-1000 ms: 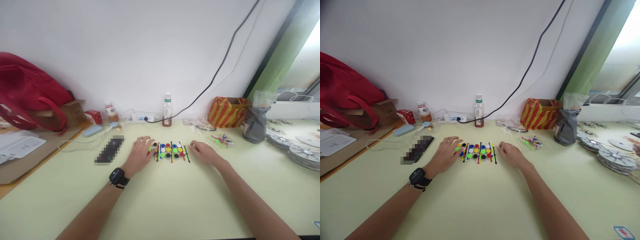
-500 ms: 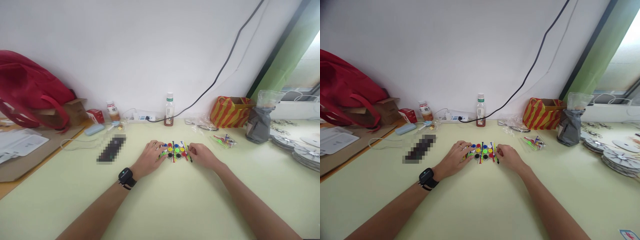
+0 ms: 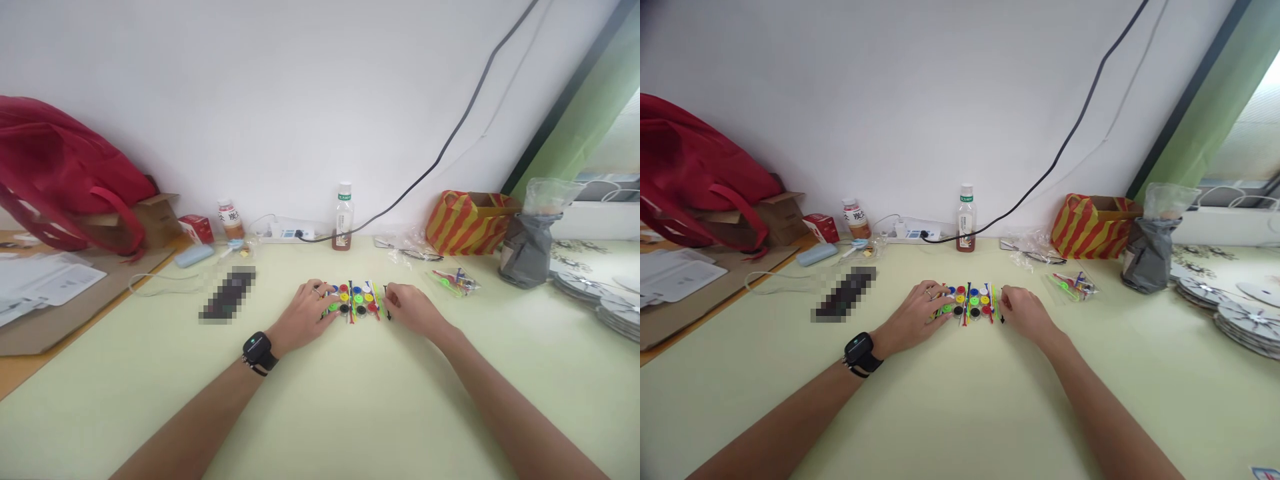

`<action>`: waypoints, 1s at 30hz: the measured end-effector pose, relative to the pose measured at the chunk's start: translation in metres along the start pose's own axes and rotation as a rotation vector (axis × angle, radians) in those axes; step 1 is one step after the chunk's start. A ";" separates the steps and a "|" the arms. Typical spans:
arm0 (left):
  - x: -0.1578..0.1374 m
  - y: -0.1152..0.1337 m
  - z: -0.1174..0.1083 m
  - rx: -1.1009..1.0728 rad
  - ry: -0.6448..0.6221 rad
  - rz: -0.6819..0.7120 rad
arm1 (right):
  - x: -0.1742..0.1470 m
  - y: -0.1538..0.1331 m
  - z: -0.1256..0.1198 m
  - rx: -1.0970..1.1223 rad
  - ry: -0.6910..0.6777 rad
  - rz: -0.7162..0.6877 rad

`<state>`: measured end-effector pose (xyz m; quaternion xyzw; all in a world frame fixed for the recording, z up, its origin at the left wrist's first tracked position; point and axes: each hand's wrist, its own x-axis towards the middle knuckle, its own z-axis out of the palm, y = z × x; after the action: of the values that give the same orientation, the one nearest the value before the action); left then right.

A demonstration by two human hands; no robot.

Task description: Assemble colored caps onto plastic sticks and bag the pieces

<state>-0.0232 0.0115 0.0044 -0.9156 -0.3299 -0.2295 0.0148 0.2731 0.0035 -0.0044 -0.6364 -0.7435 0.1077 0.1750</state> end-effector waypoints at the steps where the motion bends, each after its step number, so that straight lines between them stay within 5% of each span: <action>1: 0.000 0.000 0.000 0.002 -0.005 0.000 | 0.000 0.000 0.000 0.007 0.007 0.000; 11: 0.002 -0.001 -0.003 -0.003 -0.015 -0.012 | 0.005 0.006 0.008 0.156 0.072 -0.062; 30: 0.001 0.007 0.000 -0.035 -0.005 0.022 | 0.003 0.003 0.003 0.065 0.017 0.034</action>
<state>-0.0181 0.0065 0.0057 -0.9197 -0.3159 -0.2329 0.0006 0.2744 0.0071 -0.0076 -0.6437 -0.7272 0.1293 0.2001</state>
